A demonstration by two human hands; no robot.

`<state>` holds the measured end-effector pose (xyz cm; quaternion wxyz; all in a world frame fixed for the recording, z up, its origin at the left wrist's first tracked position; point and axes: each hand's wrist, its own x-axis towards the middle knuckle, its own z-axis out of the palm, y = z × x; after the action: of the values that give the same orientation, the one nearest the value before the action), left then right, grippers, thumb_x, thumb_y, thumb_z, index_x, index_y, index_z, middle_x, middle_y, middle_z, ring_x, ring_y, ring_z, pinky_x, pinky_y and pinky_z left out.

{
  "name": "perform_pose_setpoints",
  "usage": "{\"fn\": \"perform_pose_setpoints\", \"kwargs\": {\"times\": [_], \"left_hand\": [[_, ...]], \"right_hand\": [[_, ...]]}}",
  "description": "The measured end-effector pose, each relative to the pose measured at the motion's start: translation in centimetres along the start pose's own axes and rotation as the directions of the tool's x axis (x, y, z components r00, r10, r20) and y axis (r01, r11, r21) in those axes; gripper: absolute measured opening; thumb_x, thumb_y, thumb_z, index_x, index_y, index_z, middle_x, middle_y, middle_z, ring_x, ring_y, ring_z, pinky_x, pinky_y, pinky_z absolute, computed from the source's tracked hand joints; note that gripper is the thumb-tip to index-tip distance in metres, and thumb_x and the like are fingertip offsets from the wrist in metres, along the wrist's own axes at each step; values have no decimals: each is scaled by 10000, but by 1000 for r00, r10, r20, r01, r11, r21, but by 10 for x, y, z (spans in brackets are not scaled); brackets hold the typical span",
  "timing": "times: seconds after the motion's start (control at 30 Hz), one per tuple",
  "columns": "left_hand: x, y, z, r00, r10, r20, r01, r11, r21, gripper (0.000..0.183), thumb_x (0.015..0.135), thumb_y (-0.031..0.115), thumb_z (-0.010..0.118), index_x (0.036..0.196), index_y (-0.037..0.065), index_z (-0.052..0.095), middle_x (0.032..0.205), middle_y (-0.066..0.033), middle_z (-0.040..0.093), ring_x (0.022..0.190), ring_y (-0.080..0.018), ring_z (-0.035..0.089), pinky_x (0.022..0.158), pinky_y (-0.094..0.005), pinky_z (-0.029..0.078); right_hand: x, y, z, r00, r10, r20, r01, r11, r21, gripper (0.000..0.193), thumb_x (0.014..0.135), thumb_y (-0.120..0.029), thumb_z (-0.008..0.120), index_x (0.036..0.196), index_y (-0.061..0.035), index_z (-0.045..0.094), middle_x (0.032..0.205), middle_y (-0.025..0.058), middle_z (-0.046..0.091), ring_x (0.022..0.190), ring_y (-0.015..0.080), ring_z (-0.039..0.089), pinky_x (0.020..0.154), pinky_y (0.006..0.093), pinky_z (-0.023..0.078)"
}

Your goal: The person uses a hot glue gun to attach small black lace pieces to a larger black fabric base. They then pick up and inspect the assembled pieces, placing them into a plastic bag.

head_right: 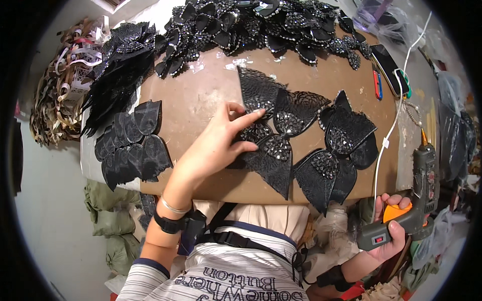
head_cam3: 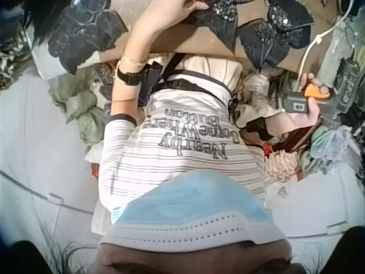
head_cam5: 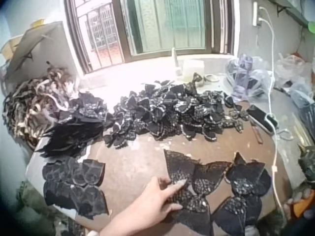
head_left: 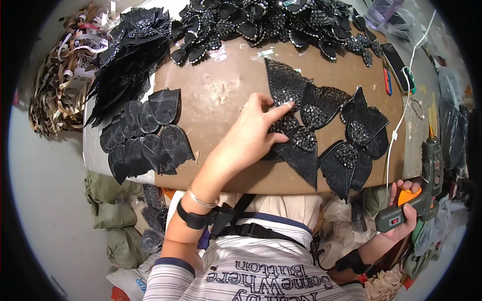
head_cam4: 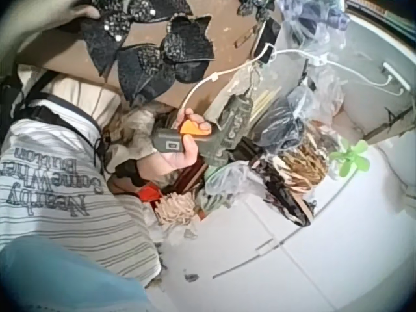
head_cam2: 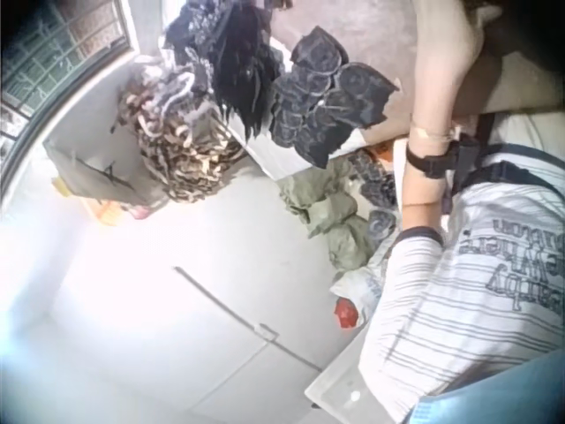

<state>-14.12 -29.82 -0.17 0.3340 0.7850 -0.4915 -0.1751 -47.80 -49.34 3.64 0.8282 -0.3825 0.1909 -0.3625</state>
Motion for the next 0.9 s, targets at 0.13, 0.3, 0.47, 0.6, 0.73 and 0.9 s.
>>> {"fn": "perform_pose_setpoints", "kwargs": {"times": [0.13, 0.3, 0.47, 0.6, 0.73, 0.9], "left_hand": [[-12, 10, -15, 1000, -19, 12, 17, 985, 169, 687, 651, 50, 812, 1285, 66, 548, 1234, -183, 431, 1104, -354, 503, 948, -418, 455], [-14, 4, -10, 999, 47, -16, -41, 960, 277, 564, 659, 100, 794, 1161, -11, 559, 1252, -185, 515, 1168, -357, 521, 987, -418, 447], [-25, -9, -13, 977, 212, -1, -198, 914, 354, 452, 720, 114, 751, 1122, 1, 577, 1281, -177, 541, 1202, -366, 526, 1006, -413, 453], [-34, -22, -20, 968, 250, -3, -230, 895, 383, 382, 746, 137, 754, 1076, 16, 603, 1281, -163, 543, 1188, -361, 528, 992, -412, 460], [-26, -21, -28, 978, 208, 24, -205, 928, 312, 371, 740, 180, 765, 1045, 36, 611, 1290, -154, 540, 1169, -346, 523, 988, -411, 444], [-21, -26, -28, 978, 193, -76, -171, 958, 231, 363, 729, 182, 775, 1015, 45, 598, 1293, -144, 524, 1153, -348, 519, 969, -421, 432]], "right_hand": [[-1, 4, -7, 999, 12, -43, -12, 1000, -1, 418, 778, 59, 543, 1173, 19, 414, 1158, 188, 503, 1239, 337, 495, 1127, 449, 373], [3, 5, -9, 999, 25, -22, -25, 1000, 15, 428, 778, 58, 544, 1184, 18, 415, 1173, 186, 501, 1262, 336, 474, 1137, 450, 357], [2, 6, -6, 999, 33, -19, -33, 999, 26, 431, 780, 64, 540, 1189, 20, 412, 1183, 186, 496, 1266, 339, 470, 1143, 448, 349], [0, 5, -8, 999, 22, -28, -21, 1000, 23, 435, 782, 73, 533, 1197, 28, 409, 1187, 196, 497, 1273, 346, 463, 1146, 447, 345], [2, 9, -8, 998, 22, -59, -20, 999, 30, 431, 785, 82, 525, 1198, 37, 409, 1195, 209, 500, 1282, 353, 453, 1148, 446, 341], [3, 10, 0, 999, 39, -12, -38, 998, 50, 429, 790, 81, 525, 1202, 40, 412, 1198, 208, 497, 1286, 353, 449, 1150, 448, 340]]}}
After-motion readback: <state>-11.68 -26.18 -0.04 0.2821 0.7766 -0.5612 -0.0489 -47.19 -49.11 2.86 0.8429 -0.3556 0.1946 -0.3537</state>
